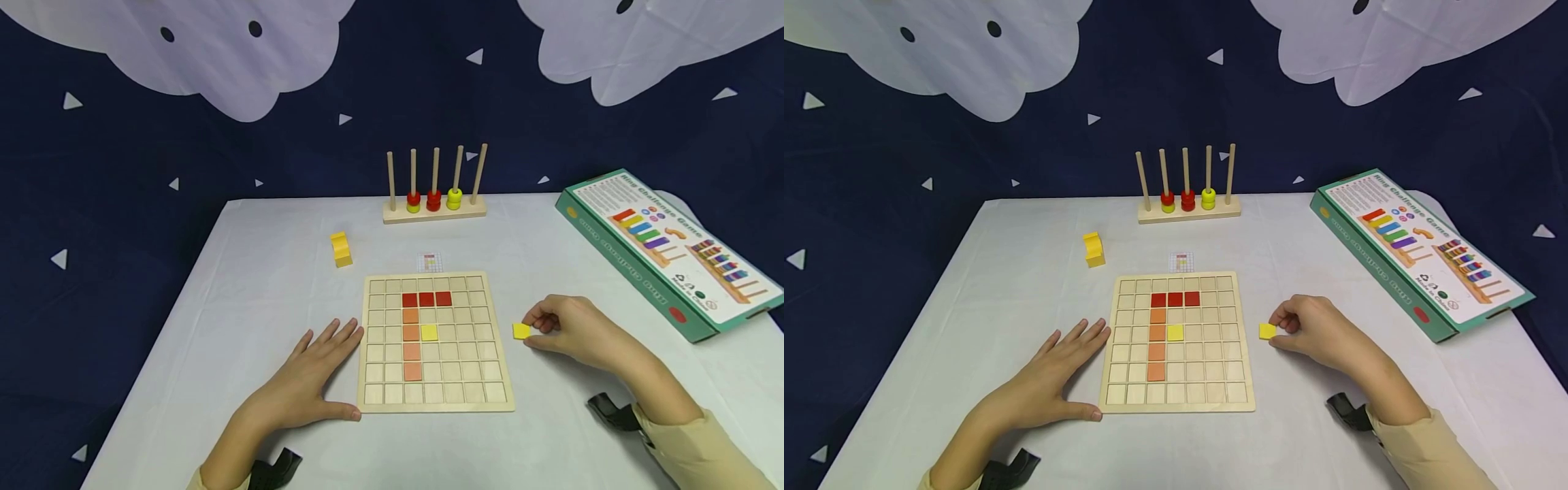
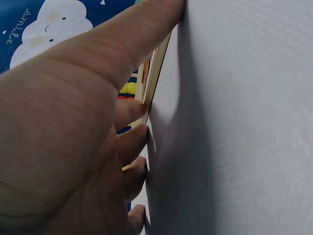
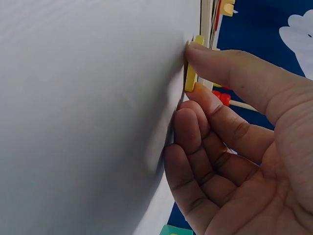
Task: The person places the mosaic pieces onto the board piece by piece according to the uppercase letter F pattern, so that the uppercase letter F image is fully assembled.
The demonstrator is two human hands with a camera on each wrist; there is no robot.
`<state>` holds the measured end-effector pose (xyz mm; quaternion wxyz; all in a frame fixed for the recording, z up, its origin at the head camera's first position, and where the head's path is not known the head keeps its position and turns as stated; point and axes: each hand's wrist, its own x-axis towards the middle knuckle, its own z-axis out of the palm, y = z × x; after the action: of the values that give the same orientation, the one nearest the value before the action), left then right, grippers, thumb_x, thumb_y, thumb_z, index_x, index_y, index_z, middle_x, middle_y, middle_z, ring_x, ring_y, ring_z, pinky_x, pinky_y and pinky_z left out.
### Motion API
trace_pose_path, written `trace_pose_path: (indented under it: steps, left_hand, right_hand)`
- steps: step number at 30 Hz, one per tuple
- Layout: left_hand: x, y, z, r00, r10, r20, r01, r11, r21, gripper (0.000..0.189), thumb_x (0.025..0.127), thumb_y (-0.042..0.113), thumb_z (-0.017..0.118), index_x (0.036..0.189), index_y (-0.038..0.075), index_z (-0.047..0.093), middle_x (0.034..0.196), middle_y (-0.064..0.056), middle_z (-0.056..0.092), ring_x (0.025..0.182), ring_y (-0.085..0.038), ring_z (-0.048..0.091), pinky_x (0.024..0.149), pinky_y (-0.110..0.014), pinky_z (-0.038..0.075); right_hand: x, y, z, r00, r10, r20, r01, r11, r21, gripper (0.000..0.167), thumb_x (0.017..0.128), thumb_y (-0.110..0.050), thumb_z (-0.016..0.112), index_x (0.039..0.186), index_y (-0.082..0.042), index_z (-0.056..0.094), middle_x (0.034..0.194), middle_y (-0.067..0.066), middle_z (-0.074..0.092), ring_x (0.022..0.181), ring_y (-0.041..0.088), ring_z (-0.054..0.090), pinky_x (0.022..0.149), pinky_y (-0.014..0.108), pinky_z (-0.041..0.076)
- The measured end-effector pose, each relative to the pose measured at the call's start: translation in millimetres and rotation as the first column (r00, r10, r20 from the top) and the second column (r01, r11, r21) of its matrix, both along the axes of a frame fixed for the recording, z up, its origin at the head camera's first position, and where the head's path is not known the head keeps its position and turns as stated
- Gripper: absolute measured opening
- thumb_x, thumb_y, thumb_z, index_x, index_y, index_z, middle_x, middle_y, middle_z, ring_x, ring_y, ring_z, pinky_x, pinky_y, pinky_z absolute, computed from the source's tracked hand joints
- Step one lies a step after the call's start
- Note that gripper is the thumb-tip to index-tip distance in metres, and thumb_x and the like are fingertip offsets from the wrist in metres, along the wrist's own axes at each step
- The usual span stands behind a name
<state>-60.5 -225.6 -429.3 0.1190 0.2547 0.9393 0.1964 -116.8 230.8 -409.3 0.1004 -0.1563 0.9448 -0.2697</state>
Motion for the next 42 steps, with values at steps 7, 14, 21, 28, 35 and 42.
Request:
trace_pose_path:
  steps: [7,14,21,28,35,42]
  left_hand:
    - [-0.7,0.7,-0.5,1.0,-0.005,-0.005,0.005,1.0,0.0,0.123,0.076,0.07,0.085,0.172,0.02,0.028,0.179,-0.002,0.028,0.167,-0.036,0.022,0.128,-0.075,0.019]
    - [-0.3,0.3,0.4,1.0,-0.002,-0.001,0.002,1.0,-0.004,0.123,0.076,0.07,0.085,0.172,0.02,0.028,0.179,-0.002,0.027,0.168,-0.036,0.022,0.128,-0.075,0.019]
    - [0.2,-1.3,0.0,1.0,0.004,0.009,-0.004,1.0,-0.004,0.123,0.076,0.072,0.084,0.172,0.021,0.027,0.179,-0.001,0.027,0.168,-0.035,0.021,0.129,-0.075,0.018]
    - [-0.9,-0.7,-1.2,1.0,-0.006,-0.004,0.006,1.0,-0.009,0.123,0.076,0.072,0.084,0.172,0.021,0.027,0.179,-0.002,0.027,0.168,-0.036,0.022,0.128,-0.075,0.02]
    - [-0.6,0.2,-0.6,1.0,0.0,0.009,0.0,1.0,-0.008,0.123,0.076,0.072,0.085,0.172,0.021,0.027,0.179,-0.002,0.027,0.168,-0.036,0.021,0.128,-0.075,0.019]
    - [-0.4,0.2,-0.7,1.0,0.0,0.004,0.001,1.0,-0.009,0.123,0.076,0.072,0.085,0.172,0.021,0.028,0.179,-0.002,0.027,0.168,-0.036,0.021,0.128,-0.075,0.019]
  right_hand:
    - [-2.3,-3.2,5.0,1.0,0.008,-0.029,-0.008,1.0,-0.01,0.024,0.08,-0.019,0.094,0.097,-0.012,0.079,0.087,-0.007,0.07,0.08,0.006,0.06,0.071,0.023,0.053]
    - [-6.7,-15.2,11.5,0.998,0.036,-0.042,-0.038,0.998,-0.044,0.026,0.081,-0.022,0.095,0.099,-0.013,0.079,0.09,-0.006,0.071,0.082,0.007,0.06,0.072,0.024,0.054]
    - [-9.6,-34.6,16.5,0.997,0.072,-0.03,-0.074,0.996,-0.053,0.024,0.081,-0.019,0.094,0.099,-0.013,0.079,0.092,-0.005,0.071,0.084,0.011,0.061,0.074,0.026,0.055]
    - [-12.0,-52.6,17.3,0.991,0.13,-0.031,-0.132,0.989,-0.069,0.024,0.082,-0.019,0.094,0.099,-0.013,0.078,0.093,-0.004,0.071,0.085,0.011,0.062,0.077,0.028,0.058]
    - [-14.0,-67.4,15.2,0.982,0.189,-0.028,-0.19,0.98,-0.066,0.023,0.083,-0.017,0.092,0.1,-0.012,0.077,0.09,-0.004,0.07,0.083,0.01,0.061,0.075,0.025,0.056]
    - [-15.1,-79.8,13.5,0.974,0.221,-0.048,-0.223,0.973,-0.062,0.022,0.083,-0.016,0.092,0.097,-0.011,0.077,0.086,-0.004,0.066,0.08,0.011,0.056,0.071,0.023,0.05]
